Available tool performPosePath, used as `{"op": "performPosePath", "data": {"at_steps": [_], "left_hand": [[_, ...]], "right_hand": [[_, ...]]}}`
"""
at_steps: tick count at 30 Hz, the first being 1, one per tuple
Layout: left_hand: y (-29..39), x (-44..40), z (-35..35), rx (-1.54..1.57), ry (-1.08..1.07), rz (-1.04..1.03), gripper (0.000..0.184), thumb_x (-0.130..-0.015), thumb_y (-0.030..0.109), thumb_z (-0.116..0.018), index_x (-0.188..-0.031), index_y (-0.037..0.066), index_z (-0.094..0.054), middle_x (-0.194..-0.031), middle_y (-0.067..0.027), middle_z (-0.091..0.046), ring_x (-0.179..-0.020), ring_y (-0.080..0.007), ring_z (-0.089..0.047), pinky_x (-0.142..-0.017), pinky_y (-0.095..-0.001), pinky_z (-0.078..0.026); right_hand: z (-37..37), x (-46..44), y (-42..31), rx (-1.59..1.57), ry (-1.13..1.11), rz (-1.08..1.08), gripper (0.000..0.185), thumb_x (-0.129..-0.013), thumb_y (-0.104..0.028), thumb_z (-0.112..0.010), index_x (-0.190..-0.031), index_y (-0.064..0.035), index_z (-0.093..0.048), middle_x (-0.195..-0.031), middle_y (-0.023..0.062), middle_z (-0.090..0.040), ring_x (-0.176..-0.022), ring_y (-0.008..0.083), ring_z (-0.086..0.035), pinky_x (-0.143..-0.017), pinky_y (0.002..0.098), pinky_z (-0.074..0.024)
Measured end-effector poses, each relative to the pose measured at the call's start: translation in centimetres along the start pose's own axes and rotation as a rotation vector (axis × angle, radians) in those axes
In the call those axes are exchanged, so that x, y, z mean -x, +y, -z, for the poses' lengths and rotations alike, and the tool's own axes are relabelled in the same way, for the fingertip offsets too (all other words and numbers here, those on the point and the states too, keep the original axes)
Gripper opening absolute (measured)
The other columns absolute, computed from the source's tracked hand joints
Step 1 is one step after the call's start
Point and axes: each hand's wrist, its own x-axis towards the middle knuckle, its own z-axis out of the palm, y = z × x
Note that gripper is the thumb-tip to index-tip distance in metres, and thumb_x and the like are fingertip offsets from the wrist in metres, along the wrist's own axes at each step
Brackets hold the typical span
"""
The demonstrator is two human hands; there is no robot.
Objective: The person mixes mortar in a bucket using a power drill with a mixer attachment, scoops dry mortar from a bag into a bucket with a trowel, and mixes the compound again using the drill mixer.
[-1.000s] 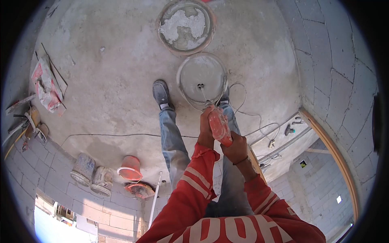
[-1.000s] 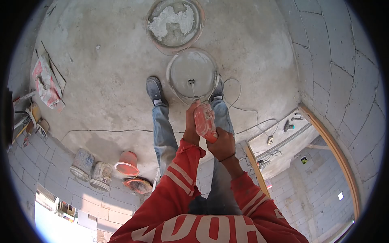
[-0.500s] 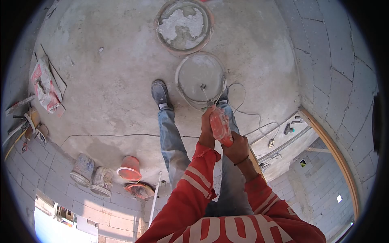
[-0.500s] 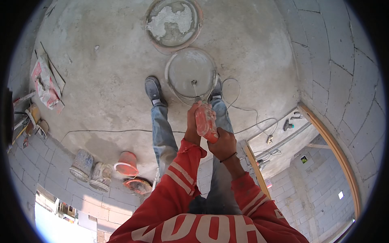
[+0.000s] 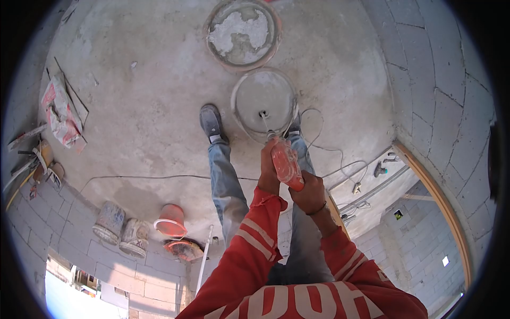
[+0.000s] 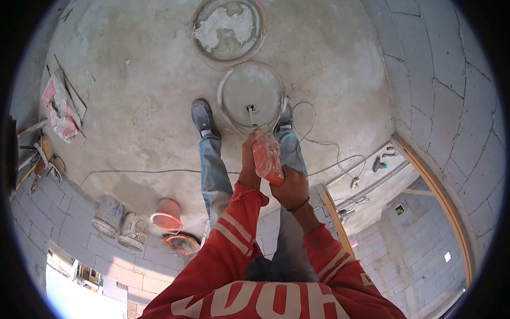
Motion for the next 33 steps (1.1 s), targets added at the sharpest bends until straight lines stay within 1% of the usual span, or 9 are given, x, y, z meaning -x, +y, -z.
{"op": "performPosePath", "data": {"at_steps": [2, 5, 8, 11, 14, 17, 20, 26, 33], "left_hand": [[0.3, 0.4, -1.0, -0.077, -0.014, -0.042, 0.042, -0.094, 0.042, -0.064, -0.099, 0.0, -0.063, -0.086, -0.0132, -0.065, -0.071, -0.0305, -0.067, -0.065, -0.0435, -0.057], [0.2, 1.2, -2.2, -0.016, 0.039, -0.037, 0.042, -0.093, 0.042, -0.065, -0.1, 0.001, -0.062, -0.086, -0.0126, -0.065, -0.072, -0.0304, -0.067, -0.065, -0.0434, -0.057], [0.2, 0.4, -1.4, -0.035, -0.031, -0.023, 0.041, -0.092, 0.041, -0.067, -0.103, 0.002, -0.061, -0.09, -0.0123, -0.064, -0.073, -0.0301, -0.067, -0.065, -0.0436, -0.057], [0.2, 0.8, -2.4, -0.028, -0.02, -0.081, 0.04, -0.092, 0.04, -0.068, -0.105, 0.003, -0.06, -0.094, -0.0127, -0.064, -0.075, -0.0307, -0.066, -0.063, -0.0445, -0.056], [0.5, 0.8, -3.0, -0.014, -0.04, -0.035, 0.037, -0.092, 0.038, -0.069, -0.105, 0.005, -0.06, -0.096, -0.0133, -0.064, -0.075, -0.0318, -0.066, -0.062, -0.0461, -0.056], [0.2, 0.1, -2.9, 0.025, -0.003, -0.03, 0.033, -0.092, 0.037, -0.069, -0.105, 0.009, -0.059, -0.095, -0.0135, -0.064, -0.074, -0.0324, -0.066, -0.061, -0.0466, -0.056], [0.2, 0.6, -3.6, -0.024, -0.016, -0.063, 0.031, -0.092, 0.037, -0.07, -0.105, 0.011, -0.059, -0.095, -0.0129, -0.064, -0.073, -0.0321, -0.066, -0.062, -0.0463, -0.056], [0.0, 0.1, -3.9, 0.008, 0.008, -0.038, 0.03, -0.092, 0.035, -0.07, -0.106, 0.012, -0.058, -0.097, -0.0108, -0.063, -0.072, -0.0324, -0.066, -0.062, -0.0465, -0.056], [-0.7, -0.8, -4.2, -0.02, 0.014, -0.036, 0.028, -0.092, 0.034, -0.069, -0.107, 0.014, -0.056, -0.098, -0.0114, -0.062, -0.073, -0.0318, -0.065, -0.063, -0.0464, -0.056]], "right_hand": [[0.0, -0.3, 0.0, 0.015, -0.002, 0.022, 0.021, -0.072, -0.013, -0.077, -0.083, -0.0006, -0.063, -0.072, 0.024, -0.067, -0.073, 0.0476, -0.069, -0.064, 0.0523, -0.0552], [0.4, -0.5, -0.1, 0.037, -0.003, 0.053, 0.022, -0.072, -0.013, -0.078, -0.083, -0.0008, -0.063, -0.073, 0.0235, -0.068, -0.073, 0.0474, -0.069, -0.064, 0.052, -0.0552], [0.5, -0.5, -0.4, 0.041, 0.015, 0.061, 0.022, -0.072, -0.013, -0.078, -0.084, -0.0008, -0.064, -0.073, 0.0233, -0.068, -0.073, 0.0472, -0.069, -0.064, 0.0516, -0.0554], [0.8, -0.9, -0.8, 0.051, 0.021, 0.037, 0.022, -0.073, -0.013, -0.078, -0.084, -0.0007, -0.064, -0.074, 0.0234, -0.069, -0.073, 0.0469, -0.069, -0.064, 0.0512, -0.0557], [1.1, -0.9, -0.9, 0.047, 0.004, 0.015, 0.022, -0.073, -0.013, -0.078, -0.085, -0.0005, -0.064, -0.074, 0.0233, -0.069, -0.073, 0.0465, -0.07, -0.065, 0.0509, -0.056], [1.2, -1.3, -0.5, 0.006, 0.018, 0.013, 0.023, -0.072, -0.013, -0.078, -0.086, -0.0005, -0.064, -0.075, 0.0231, -0.07, -0.073, 0.0462, -0.07, -0.065, 0.0507, -0.0563], [1.5, -1.5, -0.7, 0.016, 0.022, 0.014, 0.024, -0.072, -0.013, -0.079, -0.086, -0.0006, -0.064, -0.075, 0.023, -0.07, -0.074, 0.0458, -0.07, -0.066, 0.0506, -0.0565], [1.3, -1.4, 0.0, 0.009, 0.037, 0.019, 0.023, -0.073, -0.013, -0.078, -0.086, -0.0007, -0.063, -0.075, 0.0227, -0.069, -0.074, 0.0461, -0.07, -0.066, 0.0509, -0.0563], [1.9, -1.8, 0.3, 0.004, 0.04, 0.004, 0.023, -0.073, -0.012, -0.077, -0.087, -0.0007, -0.064, -0.076, 0.0235, -0.07, -0.075, 0.0476, -0.07, -0.067, 0.0514, -0.0567]]}}
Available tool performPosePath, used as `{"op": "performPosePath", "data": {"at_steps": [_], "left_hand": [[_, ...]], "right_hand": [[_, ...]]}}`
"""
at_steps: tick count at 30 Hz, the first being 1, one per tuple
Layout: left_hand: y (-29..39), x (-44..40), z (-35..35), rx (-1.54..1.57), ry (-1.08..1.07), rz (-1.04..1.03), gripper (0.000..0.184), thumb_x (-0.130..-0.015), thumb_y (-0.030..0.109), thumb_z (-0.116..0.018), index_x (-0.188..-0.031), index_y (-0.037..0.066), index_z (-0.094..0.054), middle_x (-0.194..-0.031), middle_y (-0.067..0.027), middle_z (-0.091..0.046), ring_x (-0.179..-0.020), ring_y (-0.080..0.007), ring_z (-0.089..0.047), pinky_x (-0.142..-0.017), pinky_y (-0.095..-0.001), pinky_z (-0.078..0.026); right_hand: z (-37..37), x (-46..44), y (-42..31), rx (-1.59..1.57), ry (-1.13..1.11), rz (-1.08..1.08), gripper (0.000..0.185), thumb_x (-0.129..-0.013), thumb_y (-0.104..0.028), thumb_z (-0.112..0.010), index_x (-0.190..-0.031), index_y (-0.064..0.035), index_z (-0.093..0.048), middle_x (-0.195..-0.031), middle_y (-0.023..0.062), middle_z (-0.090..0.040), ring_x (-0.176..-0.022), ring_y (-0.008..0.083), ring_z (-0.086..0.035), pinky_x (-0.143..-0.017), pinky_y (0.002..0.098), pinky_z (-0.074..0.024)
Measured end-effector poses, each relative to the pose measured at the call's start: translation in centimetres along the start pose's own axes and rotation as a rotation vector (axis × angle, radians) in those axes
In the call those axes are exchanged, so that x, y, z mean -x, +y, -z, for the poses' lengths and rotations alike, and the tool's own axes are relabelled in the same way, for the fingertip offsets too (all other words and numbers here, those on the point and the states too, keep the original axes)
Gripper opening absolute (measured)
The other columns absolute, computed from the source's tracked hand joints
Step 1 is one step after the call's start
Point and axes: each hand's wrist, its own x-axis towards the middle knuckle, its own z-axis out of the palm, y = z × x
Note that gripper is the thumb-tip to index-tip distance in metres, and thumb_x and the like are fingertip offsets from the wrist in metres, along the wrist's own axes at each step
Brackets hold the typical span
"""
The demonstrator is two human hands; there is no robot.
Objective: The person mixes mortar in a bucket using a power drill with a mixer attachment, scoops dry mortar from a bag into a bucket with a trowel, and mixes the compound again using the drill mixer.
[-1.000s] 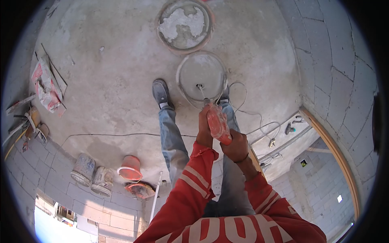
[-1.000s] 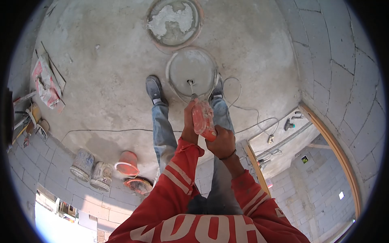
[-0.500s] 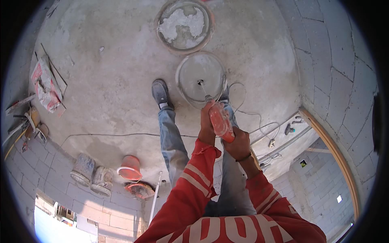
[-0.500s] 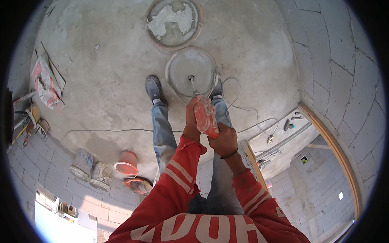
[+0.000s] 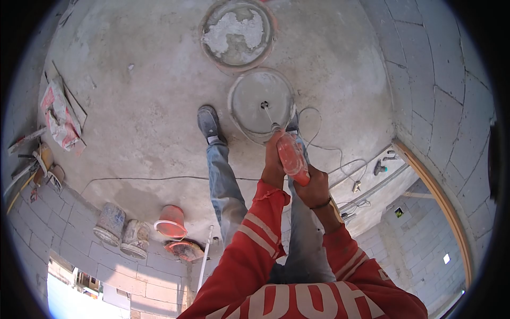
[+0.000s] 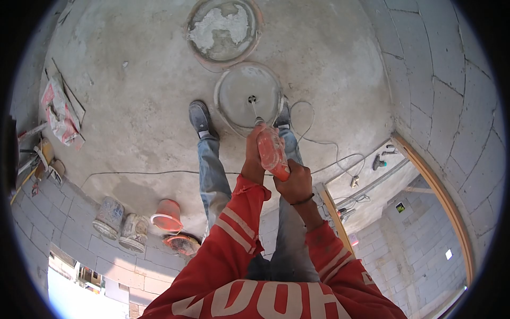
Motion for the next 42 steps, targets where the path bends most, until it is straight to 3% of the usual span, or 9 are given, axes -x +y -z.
{"op": "performPosePath", "data": {"at_steps": [8, 11, 25, 28, 37, 42], "left_hand": [[0.1, -0.5, -0.5, 0.017, -0.031, 0.053, 0.038, -0.09, 0.036, -0.072, -0.109, 0.008, -0.054, -0.1, -0.0124, -0.061, -0.073, -0.0324, -0.065, -0.063, -0.046, -0.056], [0.0, -0.5, -0.7, -0.004, -0.068, 0.027, 0.028, -0.091, 0.035, -0.069, -0.104, 0.013, -0.057, -0.095, -0.0113, -0.062, -0.072, -0.0312, -0.064, -0.064, -0.0465, -0.056], [1.6, 0.4, -3.5, 0.006, -0.04, -0.001, 0.037, -0.087, 0.037, -0.072, -0.107, 0.012, -0.055, -0.097, -0.0094, -0.06, -0.076, -0.0294, -0.063, -0.063, -0.0446, -0.055], [1.7, 0.2, -3.7, 0.028, -0.053, 0.013, 0.036, -0.088, 0.037, -0.072, -0.107, 0.012, -0.055, -0.094, -0.0097, -0.06, -0.074, -0.0295, -0.063, -0.062, -0.0447, -0.055], [1.3, 0.2, -3.8, 0.002, -0.088, -0.016, 0.033, -0.09, 0.037, -0.069, -0.105, 0.011, -0.056, -0.093, -0.0102, -0.062, -0.073, -0.0298, -0.065, -0.062, -0.0451, -0.055], [1.6, 0.7, -4.3, 0.016, -0.065, -0.007, 0.033, -0.09, 0.037, -0.069, -0.105, 0.011, -0.056, -0.094, -0.0103, -0.062, -0.073, -0.0298, -0.064, -0.063, -0.0448, -0.055]], "right_hand": [[0.1, -0.2, 0.0, -0.028, 0.032, 0.026, 0.022, -0.073, -0.012, -0.077, -0.085, -0.0003, -0.064, -0.073, 0.0241, -0.069, -0.074, 0.0476, -0.07, -0.066, 0.0513, -0.0569], [0.6, -0.4, -0.3, 0.007, 0.015, 0.026, 0.022, -0.073, -0.012, -0.077, -0.085, -0.0001, -0.063, -0.072, 0.0246, -0.068, -0.073, 0.0475, -0.07, -0.066, 0.0511, -0.057], [1.0, -2.0, -1.4, 0.091, 0.025, 0.039, 0.023, -0.073, -0.014, -0.076, -0.086, 0.0, -0.064, -0.074, 0.0253, -0.069, -0.075, 0.0471, -0.07, -0.069, 0.0526, -0.0574], [0.9, -2.0, -1.4, 0.056, 0.028, 0.046, 0.026, -0.071, -0.011, -0.074, -0.091, 0.0044, -0.066, -0.073, 0.0263, -0.068, -0.074, 0.0489, -0.069, -0.068, 0.0501, -0.0564], [1.5, -2.1, -1.7, 0.065, 0.018, 0.02, 0.028, -0.072, -0.011, -0.075, -0.095, 0.0036, -0.069, -0.078, 0.0262, -0.07, -0.077, 0.0472, -0.071, -0.069, 0.0473, -0.0574], [1.7, -2.2, -1.6, 0.065, 0.009, -0.013, 0.026, -0.074, -0.016, -0.078, -0.09, 0.0015, -0.068, -0.079, 0.0256, -0.071, -0.078, 0.047, -0.071, -0.07, 0.0499, -0.0576]]}}
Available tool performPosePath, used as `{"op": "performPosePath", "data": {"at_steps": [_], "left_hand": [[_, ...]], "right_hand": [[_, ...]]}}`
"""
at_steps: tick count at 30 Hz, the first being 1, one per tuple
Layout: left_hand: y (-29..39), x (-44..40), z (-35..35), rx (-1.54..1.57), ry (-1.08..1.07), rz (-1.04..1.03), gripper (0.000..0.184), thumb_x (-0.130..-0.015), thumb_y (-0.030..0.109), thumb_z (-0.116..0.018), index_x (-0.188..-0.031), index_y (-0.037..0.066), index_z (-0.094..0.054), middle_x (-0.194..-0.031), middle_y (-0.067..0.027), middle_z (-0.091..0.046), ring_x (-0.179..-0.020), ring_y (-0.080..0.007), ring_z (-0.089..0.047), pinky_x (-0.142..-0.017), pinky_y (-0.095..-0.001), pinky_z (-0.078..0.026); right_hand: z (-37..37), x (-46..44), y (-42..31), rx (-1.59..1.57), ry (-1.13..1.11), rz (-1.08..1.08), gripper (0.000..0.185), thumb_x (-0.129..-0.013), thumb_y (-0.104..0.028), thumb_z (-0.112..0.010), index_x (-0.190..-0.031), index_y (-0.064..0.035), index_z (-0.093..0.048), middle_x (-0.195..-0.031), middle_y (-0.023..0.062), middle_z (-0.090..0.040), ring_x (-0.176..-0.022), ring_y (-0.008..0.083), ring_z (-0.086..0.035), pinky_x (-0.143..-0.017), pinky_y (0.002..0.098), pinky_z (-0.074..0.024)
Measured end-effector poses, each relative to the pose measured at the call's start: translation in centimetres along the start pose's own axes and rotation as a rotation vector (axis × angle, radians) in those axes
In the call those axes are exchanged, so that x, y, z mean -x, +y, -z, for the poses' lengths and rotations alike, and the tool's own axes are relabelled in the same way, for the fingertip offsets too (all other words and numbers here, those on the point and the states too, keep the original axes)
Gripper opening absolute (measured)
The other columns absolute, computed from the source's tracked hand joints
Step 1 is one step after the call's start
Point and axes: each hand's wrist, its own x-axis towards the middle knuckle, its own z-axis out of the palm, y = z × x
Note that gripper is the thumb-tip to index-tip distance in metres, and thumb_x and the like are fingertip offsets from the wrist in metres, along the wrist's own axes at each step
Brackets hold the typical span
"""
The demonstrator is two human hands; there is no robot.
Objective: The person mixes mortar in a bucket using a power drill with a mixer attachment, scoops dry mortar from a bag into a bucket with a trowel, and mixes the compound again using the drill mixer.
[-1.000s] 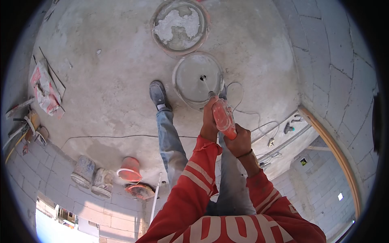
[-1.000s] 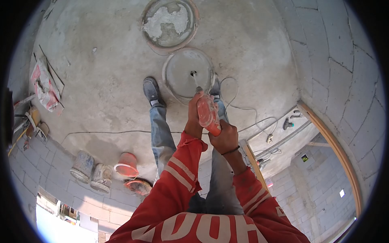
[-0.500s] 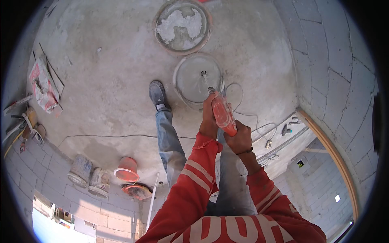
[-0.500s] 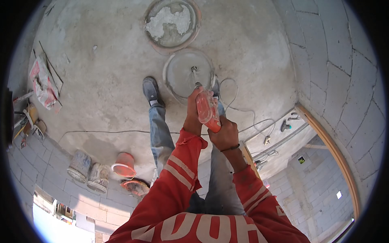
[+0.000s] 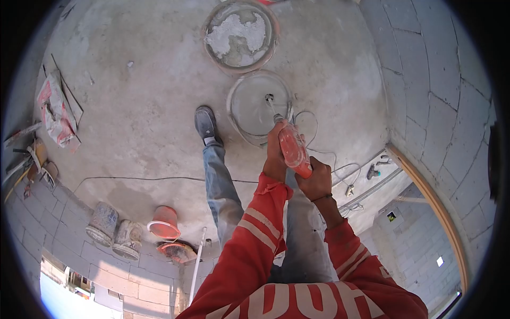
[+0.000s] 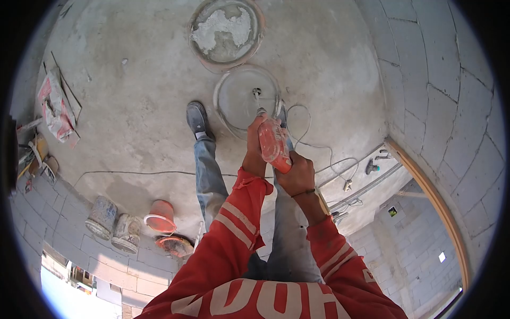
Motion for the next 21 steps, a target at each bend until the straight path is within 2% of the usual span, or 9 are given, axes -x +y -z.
{"op": "performPosePath", "data": {"at_steps": [1, 4, 11, 14, 16, 21], "left_hand": [[0.1, 0.1, -0.2, -0.009, 0.007, -0.01, 0.034, -0.09, 0.038, -0.07, -0.105, 0.011, -0.056, -0.094, -0.0103, -0.062, -0.073, -0.0299, -0.064, -0.063, -0.0447, -0.055], [0.4, -0.4, 0.8, -0.019, -0.011, 0.008, 0.035, -0.089, 0.039, -0.07, -0.105, 0.011, -0.057, -0.094, -0.0105, -0.062, -0.073, -0.0301, -0.064, -0.062, -0.0449, -0.055], [1.2, 0.1, 0.6, 0.006, -0.009, -0.031, 0.036, -0.089, 0.04, -0.07, -0.104, 0.01, -0.057, -0.094, -0.0111, -0.062, -0.073, -0.0307, -0.064, -0.06, -0.0463, -0.055], [1.8, 0.3, 0.7, 0.042, -0.013, -0.026, 0.026, -0.089, 0.032, -0.071, -0.101, 0.013, -0.059, -0.093, -0.0132, -0.062, -0.069, -0.0304, -0.063, -0.063, -0.0448, -0.056], [1.9, 0.8, 0.5, 0.074, 0.005, -0.05, 0.026, -0.089, 0.032, -0.071, -0.101, 0.013, -0.059, -0.093, -0.0134, -0.062, -0.07, -0.0305, -0.063, -0.064, -0.0448, -0.056], [2.2, 0.8, 1.7, 0.08, 0.061, -0.05, 0.026, -0.09, 0.034, -0.07, -0.102, 0.013, -0.059, -0.094, -0.0142, -0.063, -0.071, -0.0309, -0.063, -0.065, -0.0446, -0.057]], "right_hand": [[-0.1, -0.3, 0.1, 0.012, 0.0, 0.009, 0.026, -0.076, -0.018, -0.08, -0.088, 0.0004, -0.067, -0.079, 0.0253, -0.071, -0.078, 0.0471, -0.071, -0.07, 0.0509, -0.0577], [-0.4, -0.4, 0.1, 0.031, -0.009, 0.02, 0.026, -0.072, -0.012, -0.074, -0.093, 0.0036, -0.068, -0.079, 0.0263, -0.071, -0.079, 0.0476, -0.071, -0.071, 0.049, -0.0574], [-0.4, -0.5, -1.3, 0.028, -0.044, 0.038, 0.026, -0.072, -0.013, -0.075, -0.091, 0.0033, -0.068, -0.077, 0.0262, -0.07, -0.077, 0.0478, -0.07, -0.071, 0.0504, -0.0572], [-0.7, -0.8, -1.6, 0.034, -0.059, 0.034, 0.026, -0.073, -0.015, -0.076, -0.09, 0.0025, -0.067, -0.077, 0.0259, -0.07, -0.077, 0.0478, -0.07, -0.071, 0.0512, -0.0573], [-0.9, -0.8, -1.6, 0.029, -0.073, 0.027, 0.027, -0.073, -0.018, -0.078, -0.088, 0.0005, -0.066, -0.078, 0.0253, -0.071, -0.078, 0.0478, -0.07, -0.072, 0.0527, -0.0576], [-1.7, -0.1, -1.6, 0.004, -0.058, 0.059, 0.025, -0.073, -0.016, -0.078, -0.088, 0.0001, -0.066, -0.077, 0.0254, -0.07, -0.077, 0.0481, -0.07, -0.071, 0.0535, -0.0574]]}}
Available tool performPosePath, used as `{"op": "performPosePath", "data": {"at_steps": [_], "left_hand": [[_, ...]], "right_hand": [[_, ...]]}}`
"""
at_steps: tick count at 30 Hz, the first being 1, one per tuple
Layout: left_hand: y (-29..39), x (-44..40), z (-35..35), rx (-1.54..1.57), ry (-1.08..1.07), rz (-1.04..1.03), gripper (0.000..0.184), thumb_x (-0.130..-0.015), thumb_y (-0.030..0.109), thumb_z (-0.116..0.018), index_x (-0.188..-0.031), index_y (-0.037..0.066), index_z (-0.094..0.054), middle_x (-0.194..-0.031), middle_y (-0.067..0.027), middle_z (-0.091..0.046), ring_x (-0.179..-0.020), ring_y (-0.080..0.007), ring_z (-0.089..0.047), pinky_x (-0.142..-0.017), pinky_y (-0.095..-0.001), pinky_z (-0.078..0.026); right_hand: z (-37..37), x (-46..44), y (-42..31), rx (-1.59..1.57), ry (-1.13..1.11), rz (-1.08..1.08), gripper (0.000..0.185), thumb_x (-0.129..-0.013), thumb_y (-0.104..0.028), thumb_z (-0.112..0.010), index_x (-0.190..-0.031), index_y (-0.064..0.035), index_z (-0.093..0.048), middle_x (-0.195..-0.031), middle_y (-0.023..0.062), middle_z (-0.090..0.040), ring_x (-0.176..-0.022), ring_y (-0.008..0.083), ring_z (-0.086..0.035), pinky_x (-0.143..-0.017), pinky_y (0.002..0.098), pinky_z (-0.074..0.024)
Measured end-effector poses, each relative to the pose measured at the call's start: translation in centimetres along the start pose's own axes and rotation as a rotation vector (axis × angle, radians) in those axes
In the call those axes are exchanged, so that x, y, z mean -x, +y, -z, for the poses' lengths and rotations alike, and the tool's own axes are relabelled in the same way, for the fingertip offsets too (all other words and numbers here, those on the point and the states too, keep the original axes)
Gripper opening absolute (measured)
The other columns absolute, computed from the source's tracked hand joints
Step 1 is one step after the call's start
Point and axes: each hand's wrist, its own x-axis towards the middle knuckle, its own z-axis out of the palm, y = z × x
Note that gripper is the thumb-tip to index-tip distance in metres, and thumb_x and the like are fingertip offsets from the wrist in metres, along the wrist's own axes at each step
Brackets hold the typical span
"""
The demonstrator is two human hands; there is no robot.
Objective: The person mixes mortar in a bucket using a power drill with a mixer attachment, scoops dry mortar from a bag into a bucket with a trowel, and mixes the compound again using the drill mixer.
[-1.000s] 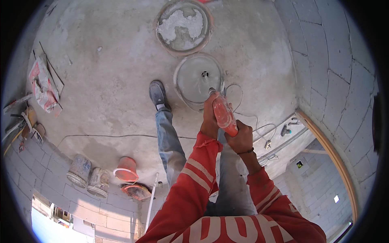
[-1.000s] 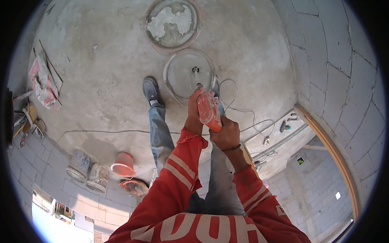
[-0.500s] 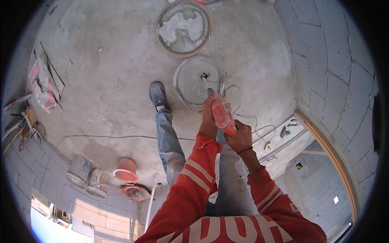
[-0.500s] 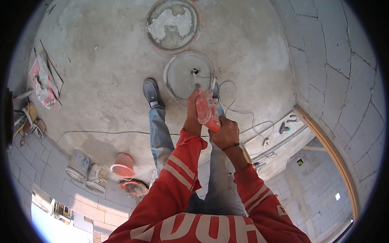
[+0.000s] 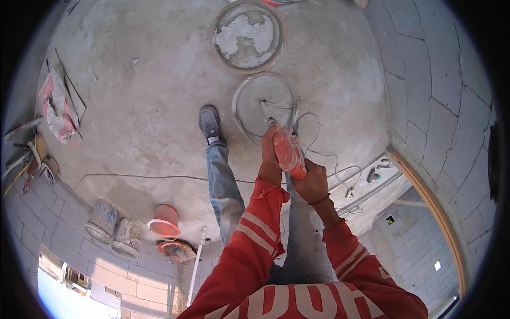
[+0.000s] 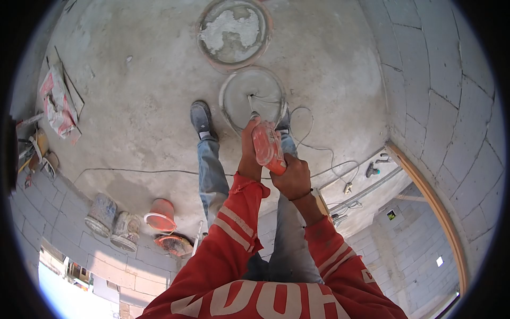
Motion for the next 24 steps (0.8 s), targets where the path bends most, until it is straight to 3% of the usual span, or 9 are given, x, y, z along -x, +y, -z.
{"op": "performPosePath", "data": {"at_steps": [8, 20, 24], "left_hand": [[0.2, -0.4, 2.0, 0.012, -0.081, -0.034, 0.034, -0.092, 0.037, -0.068, -0.101, 0.006, -0.058, -0.095, -0.0148, -0.063, -0.073, -0.0325, -0.065, -0.061, -0.0439, -0.056], [0.7, 0.1, -0.6, -0.048, -0.051, -0.028, 0.032, -0.091, 0.037, -0.068, -0.102, 0.008, -0.058, -0.09, -0.0137, -0.062, -0.071, -0.031, -0.065, -0.06, -0.0438, -0.056], [-0.4, -1.4, -0.4, -0.056, -0.025, 0.023, 0.037, -0.09, 0.038, -0.071, -0.109, 0.012, -0.055, -0.098, -0.0117, -0.061, -0.078, -0.0301, -0.065, -0.065, -0.0453, -0.056]], "right_hand": [[-0.5, 0.2, -0.6, -0.032, -0.008, 0.012, 0.022, -0.074, -0.015, -0.078, -0.084, -0.0009, -0.065, -0.075, 0.0251, -0.069, -0.076, 0.0488, -0.07, -0.069, 0.0535, -0.0567], [-0.1, -0.8, -0.3, -0.044, 0.047, 0.034, 0.022, -0.073, -0.013, -0.077, -0.087, 0.0004, -0.065, -0.075, 0.0244, -0.07, -0.076, 0.049, -0.069, -0.068, 0.0523, -0.0568], [0.4, -1.0, 0.7, -0.053, 0.061, 0.029, 0.023, -0.074, -0.013, -0.077, -0.09, 0.001, -0.067, -0.076, 0.0246, -0.07, -0.076, 0.0486, -0.07, -0.069, 0.0512, -0.0573]]}}
